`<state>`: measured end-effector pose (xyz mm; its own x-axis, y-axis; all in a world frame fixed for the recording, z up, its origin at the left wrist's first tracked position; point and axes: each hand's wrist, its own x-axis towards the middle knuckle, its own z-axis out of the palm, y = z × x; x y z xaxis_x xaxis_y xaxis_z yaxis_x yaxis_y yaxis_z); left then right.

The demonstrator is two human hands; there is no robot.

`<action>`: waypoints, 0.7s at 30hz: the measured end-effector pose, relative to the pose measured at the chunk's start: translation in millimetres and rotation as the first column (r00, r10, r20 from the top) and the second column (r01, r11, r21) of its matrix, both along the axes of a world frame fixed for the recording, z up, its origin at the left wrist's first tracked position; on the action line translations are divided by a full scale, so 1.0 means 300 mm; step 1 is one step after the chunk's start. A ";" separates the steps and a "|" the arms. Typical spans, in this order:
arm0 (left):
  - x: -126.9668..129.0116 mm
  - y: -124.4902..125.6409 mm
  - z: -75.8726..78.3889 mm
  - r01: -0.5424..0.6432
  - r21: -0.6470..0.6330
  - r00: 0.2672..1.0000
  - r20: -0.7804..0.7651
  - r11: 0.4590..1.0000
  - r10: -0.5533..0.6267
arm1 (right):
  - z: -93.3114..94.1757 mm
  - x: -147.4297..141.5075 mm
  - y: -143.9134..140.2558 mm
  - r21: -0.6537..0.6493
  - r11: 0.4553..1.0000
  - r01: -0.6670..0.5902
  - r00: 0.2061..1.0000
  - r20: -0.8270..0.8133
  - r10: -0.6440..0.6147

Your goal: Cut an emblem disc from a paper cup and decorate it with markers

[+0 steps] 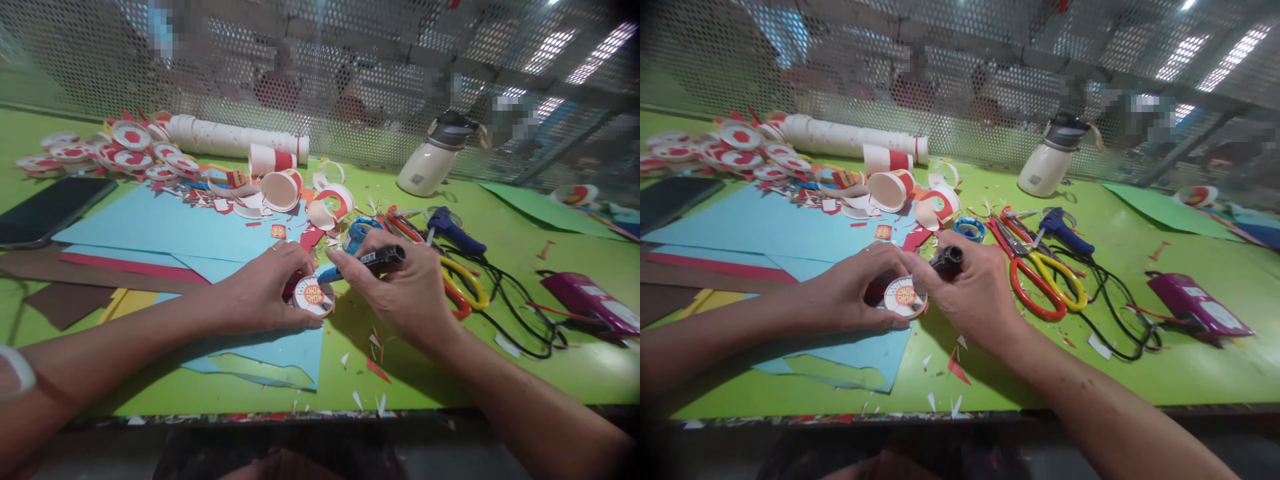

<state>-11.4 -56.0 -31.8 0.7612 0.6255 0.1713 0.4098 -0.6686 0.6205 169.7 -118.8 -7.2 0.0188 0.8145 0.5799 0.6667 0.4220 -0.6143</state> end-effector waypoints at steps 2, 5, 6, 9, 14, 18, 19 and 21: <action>-0.001 0.000 -0.002 0.011 0.033 1.000 -0.025 0.999 -0.011 | -0.001 0.003 0.002 -0.003 1.000 0.001 1.000 -0.002 -0.001; -0.003 0.001 -0.006 0.011 0.047 1.000 -0.030 0.999 -0.009 | -0.005 0.006 0.005 0.006 1.000 -0.008 1.000 -0.007 0.008; -0.003 0.002 -0.007 0.010 0.052 0.999 -0.032 0.999 -0.009 | -0.006 0.007 0.005 0.010 1.000 -0.007 1.000 -0.007 0.007; -0.005 0.003 -0.009 0.009 0.062 0.999 -0.047 0.998 -0.006 | 0.002 0.006 -0.001 0.039 0.999 0.028 0.999 -0.030 -0.027; -0.006 0.002 -0.003 0.020 0.050 0.998 -0.053 0.999 -0.017 | 0.037 0.001 -0.016 0.154 0.981 0.117 0.986 -0.132 -0.097; -0.007 -0.001 0.002 0.015 0.046 0.998 -0.059 0.999 -0.013 | 0.046 0.005 -0.014 0.136 0.990 0.044 0.988 -0.151 -0.024; -0.006 -0.001 0.003 0.015 0.048 0.998 -0.064 0.999 -0.012 | 0.047 0.006 -0.013 0.118 0.993 0.014 0.987 -0.158 0.005; -0.006 -0.001 0.003 0.016 0.058 0.997 -0.071 0.998 -0.012 | 0.049 0.008 -0.013 0.065 0.997 -0.045 0.978 -0.201 0.057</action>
